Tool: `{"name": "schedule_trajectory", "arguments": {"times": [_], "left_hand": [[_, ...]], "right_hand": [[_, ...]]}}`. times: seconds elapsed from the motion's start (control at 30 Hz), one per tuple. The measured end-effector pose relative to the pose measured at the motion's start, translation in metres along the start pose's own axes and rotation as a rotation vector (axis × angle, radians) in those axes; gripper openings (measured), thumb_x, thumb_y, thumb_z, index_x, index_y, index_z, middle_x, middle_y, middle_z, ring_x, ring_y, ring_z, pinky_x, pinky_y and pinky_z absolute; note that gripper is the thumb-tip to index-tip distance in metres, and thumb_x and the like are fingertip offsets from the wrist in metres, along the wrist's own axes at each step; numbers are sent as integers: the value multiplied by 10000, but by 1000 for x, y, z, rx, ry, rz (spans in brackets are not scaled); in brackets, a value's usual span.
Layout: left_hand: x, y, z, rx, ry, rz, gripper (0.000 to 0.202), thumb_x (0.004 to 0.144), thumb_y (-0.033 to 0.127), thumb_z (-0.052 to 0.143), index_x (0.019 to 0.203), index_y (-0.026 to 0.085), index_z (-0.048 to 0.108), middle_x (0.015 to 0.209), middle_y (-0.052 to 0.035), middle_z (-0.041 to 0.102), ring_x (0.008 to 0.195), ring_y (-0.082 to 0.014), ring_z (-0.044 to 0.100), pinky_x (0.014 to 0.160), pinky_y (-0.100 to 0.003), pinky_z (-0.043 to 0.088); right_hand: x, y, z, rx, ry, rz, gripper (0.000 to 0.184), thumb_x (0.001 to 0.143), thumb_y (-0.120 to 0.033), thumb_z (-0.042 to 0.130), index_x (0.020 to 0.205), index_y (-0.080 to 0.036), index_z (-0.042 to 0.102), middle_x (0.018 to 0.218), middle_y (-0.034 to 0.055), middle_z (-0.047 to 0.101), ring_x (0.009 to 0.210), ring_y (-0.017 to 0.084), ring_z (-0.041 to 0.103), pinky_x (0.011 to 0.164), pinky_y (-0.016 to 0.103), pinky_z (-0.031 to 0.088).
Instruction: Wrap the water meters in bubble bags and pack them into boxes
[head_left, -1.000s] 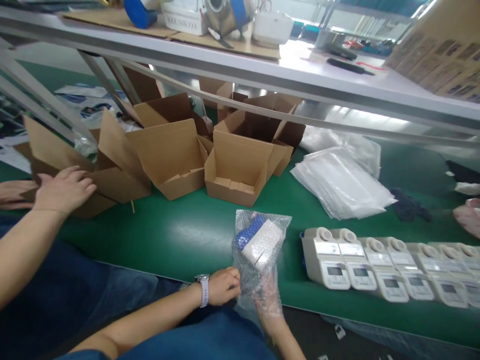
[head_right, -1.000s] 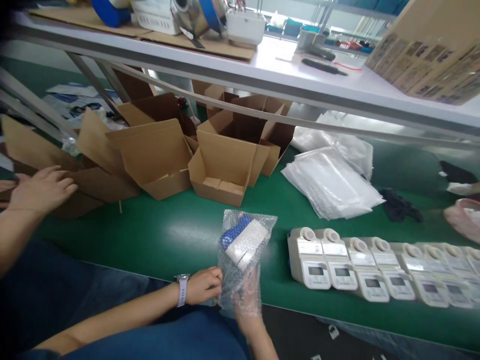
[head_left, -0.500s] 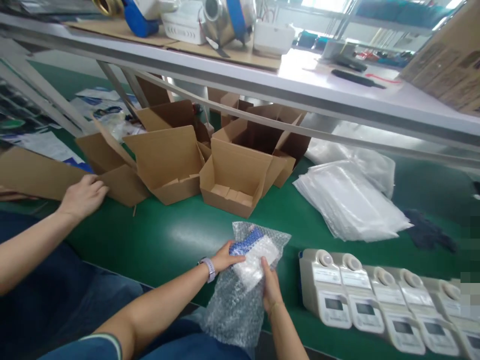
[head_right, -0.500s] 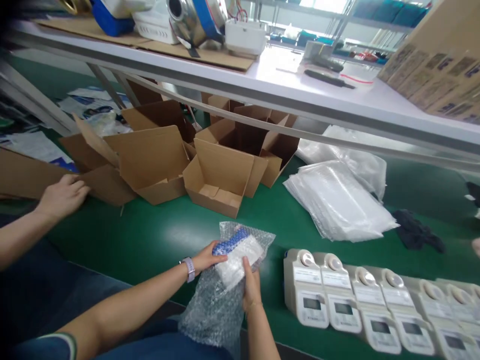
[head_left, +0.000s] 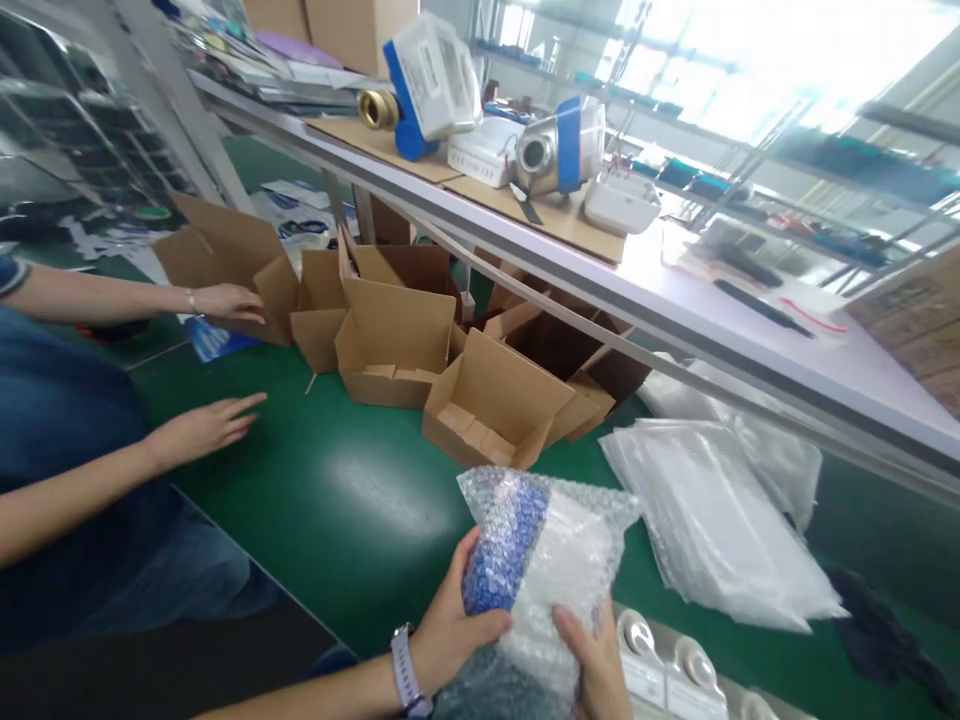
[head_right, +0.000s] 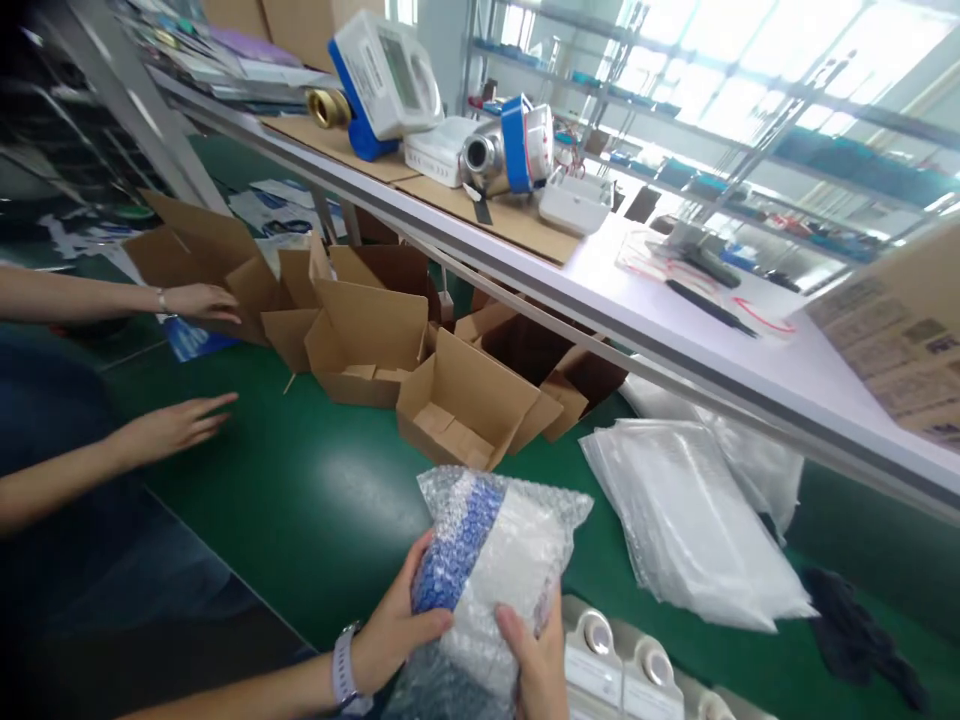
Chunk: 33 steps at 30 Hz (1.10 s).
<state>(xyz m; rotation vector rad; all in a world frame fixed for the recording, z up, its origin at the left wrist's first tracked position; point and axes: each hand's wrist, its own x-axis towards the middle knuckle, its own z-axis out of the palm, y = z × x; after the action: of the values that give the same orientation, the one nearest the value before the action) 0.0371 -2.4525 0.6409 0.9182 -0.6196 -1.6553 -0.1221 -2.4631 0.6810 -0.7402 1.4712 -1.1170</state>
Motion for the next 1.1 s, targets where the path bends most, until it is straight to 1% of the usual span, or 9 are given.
{"name": "schedule_trajectory", "arguments": {"times": [0.17,0.23,0.3,0.47,0.63,0.7,0.8,0.93,1.1], "left_hand": [[67,61,41,-625,47,-8,689,727,331,718,1313,331,357,1228,-31,564,1089,-212,561,951,-370,429],[97,84,43,-785,15,29,514,763,289,679,1225,284,453,1184,-33,588,1055,-188,573,948,-351,435],[121,99,37,-879,3,20,344,797,246,629,1123,234,520,1138,-43,605,1013,-169,583,943,-334,435],[147,98,11,-919,34,-127,239,815,208,564,1054,211,550,1009,-49,629,908,-169,610,915,-350,450],[130,87,-10,-807,13,-151,315,791,290,603,1097,227,566,1198,-65,574,1134,-218,528,1025,-394,376],[118,88,-20,-598,-55,-121,372,783,318,624,1145,259,567,1282,-54,529,1227,-237,455,1073,-419,311],[109,90,-39,-15,-267,85,411,782,291,629,1190,264,581,1330,-64,496,1290,-270,369,1123,-446,186],[133,78,-55,536,-428,289,439,661,247,722,1092,219,643,1229,-123,561,1245,-361,385,1122,-502,67],[171,56,-50,479,-283,88,203,573,300,780,654,190,629,825,-132,630,1071,-408,505,1057,-544,178]], "right_hand": [[60,-136,73,-825,-168,-786,886,583,-459,750,1345,-201,380,1307,115,452,1207,330,403,1051,505,268],[87,-163,110,-1117,-217,-938,892,585,-458,737,1357,-197,375,1264,128,447,1177,341,393,1014,506,307],[113,-173,144,-1356,-280,-946,883,583,-420,732,1359,-193,378,1224,137,442,1130,341,402,962,487,354],[176,-147,199,-1636,-545,-690,917,574,-351,733,1382,-223,320,1224,133,433,1141,331,378,923,448,350],[219,-95,206,-1654,-765,-506,978,488,-347,797,1349,-175,366,1174,138,504,1086,309,461,885,418,389],[227,-80,201,-1630,-835,-483,989,489,-340,806,1354,-164,358,1208,135,502,1116,284,462,919,396,387],[229,-71,195,-1605,-882,-483,952,548,-334,790,1366,-147,342,1317,135,454,1211,244,415,1005,357,342],[211,-73,189,-1637,-757,-470,749,614,-252,752,1297,-170,457,1417,148,370,1300,286,334,1036,396,325],[181,-66,188,-1660,-408,-335,403,771,-261,587,1140,-100,576,1304,241,469,1065,345,563,880,478,447]]}}
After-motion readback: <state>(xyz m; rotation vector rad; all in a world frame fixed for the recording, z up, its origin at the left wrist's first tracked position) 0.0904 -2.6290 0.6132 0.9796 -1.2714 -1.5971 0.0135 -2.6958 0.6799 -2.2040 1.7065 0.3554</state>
